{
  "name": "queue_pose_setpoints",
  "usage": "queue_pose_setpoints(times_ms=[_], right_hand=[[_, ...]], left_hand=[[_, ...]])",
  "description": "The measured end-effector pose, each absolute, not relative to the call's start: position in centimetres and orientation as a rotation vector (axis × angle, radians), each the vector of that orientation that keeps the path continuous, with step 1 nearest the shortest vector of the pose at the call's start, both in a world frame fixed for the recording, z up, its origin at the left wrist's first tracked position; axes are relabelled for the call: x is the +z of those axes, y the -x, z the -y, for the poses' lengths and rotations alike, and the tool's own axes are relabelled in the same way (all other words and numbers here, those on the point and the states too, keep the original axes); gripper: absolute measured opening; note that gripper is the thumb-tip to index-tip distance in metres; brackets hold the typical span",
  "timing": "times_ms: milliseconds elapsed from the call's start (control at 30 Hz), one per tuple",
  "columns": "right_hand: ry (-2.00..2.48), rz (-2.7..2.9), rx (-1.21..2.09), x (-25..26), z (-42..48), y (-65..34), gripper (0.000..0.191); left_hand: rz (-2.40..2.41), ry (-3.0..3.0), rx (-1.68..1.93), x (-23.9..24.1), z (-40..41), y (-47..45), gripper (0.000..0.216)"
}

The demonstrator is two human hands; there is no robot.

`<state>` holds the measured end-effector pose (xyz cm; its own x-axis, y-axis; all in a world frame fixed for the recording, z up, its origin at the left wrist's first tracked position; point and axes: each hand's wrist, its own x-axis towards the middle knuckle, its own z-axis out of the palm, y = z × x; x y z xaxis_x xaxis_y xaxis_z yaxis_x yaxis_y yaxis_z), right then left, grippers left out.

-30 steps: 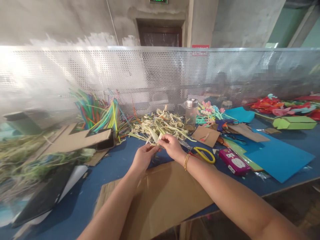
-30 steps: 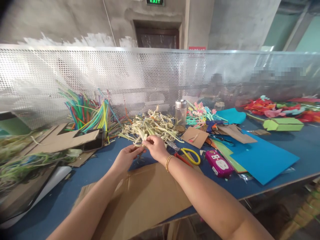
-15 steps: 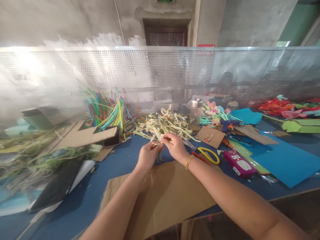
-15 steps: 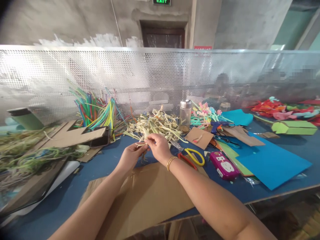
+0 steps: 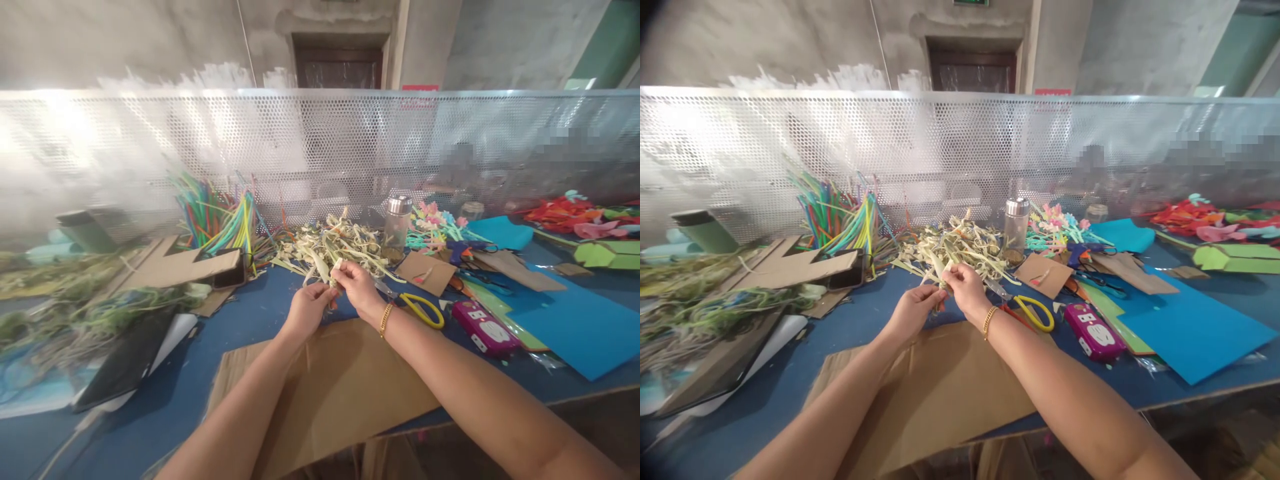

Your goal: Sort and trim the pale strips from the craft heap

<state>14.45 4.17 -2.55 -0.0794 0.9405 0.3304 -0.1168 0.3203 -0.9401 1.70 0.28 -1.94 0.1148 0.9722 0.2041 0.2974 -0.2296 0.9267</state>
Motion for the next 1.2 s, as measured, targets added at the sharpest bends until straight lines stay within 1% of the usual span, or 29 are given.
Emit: queue_pose_setpoints(times_ms=[100, 167, 233, 300, 367, 400, 467, 567, 633, 733, 867, 967, 1200], right_hand=[[0.938, 1.452, 0.931, -3.3, -4.7, -14.8, 0.020], [1.026, 1.533, 0.803, -3.8, -5.2, -15.4, 0.014], [1.126, 1.581, 0.676, -4.0, -5.6, -16.0, 0.019], [1.214, 1.599, 0.562, -4.0, -5.9, -16.5, 0.017], [1.272, 1.598, 0.501, -3.9, -6.0, -16.7, 0.009], [1.288, 1.593, 0.518, -3.8, -6.0, -16.6, 0.009], [1.280, 1.570, 0.674, -3.8, -5.8, -16.3, 0.013], [1.194, 1.530, 0.961, -3.9, -5.6, -15.9, 0.019], [1.166, 1.536, 0.935, -4.1, -5.6, -15.9, 0.028], [1.178, 1.560, 0.710, -4.4, -6.1, -16.3, 0.039], [1.166, 1.597, 0.489, -4.2, -6.6, -17.1, 0.038], [1.134, 1.590, 0.457, -3.5, -6.6, -17.6, 0.039], [1.135, 1.524, 0.393, -1.0, -5.3, -17.9, 0.042]], left_hand=[[-1.280, -1.580, 1.066, -2.3, -0.3, -1.7, 0.035], [-1.371, -1.623, 1.015, -2.3, -0.1, -1.6, 0.041], [-1.538, -1.724, 0.993, -2.0, 0.3, -1.4, 0.044], [-1.681, -1.822, 1.075, -1.4, 0.7, -1.3, 0.039], [-1.731, -1.930, 1.278, -0.8, 1.1, -1.4, 0.032], [-1.725, -1.993, 1.395, -0.5, 1.3, -1.5, 0.029], [-1.671, -2.117, 1.577, 0.1, 1.8, -1.8, 0.026], [-1.479, -2.269, 1.644, 0.5, 2.4, -2.3, 0.022], [-1.349, -2.354, 1.576, 0.5, 2.6, -2.6, 0.021], [-1.243, -2.453, 1.435, 0.2, 2.8, -2.9, 0.026], [-1.249, -2.523, 1.311, -0.4, 2.5, -3.0, 0.040], [-1.259, -2.575, 1.172, -1.0, 2.2, -3.1, 0.047], [-1.242, -2.696, 0.836, -1.7, 2.2, -3.7, 0.048]])
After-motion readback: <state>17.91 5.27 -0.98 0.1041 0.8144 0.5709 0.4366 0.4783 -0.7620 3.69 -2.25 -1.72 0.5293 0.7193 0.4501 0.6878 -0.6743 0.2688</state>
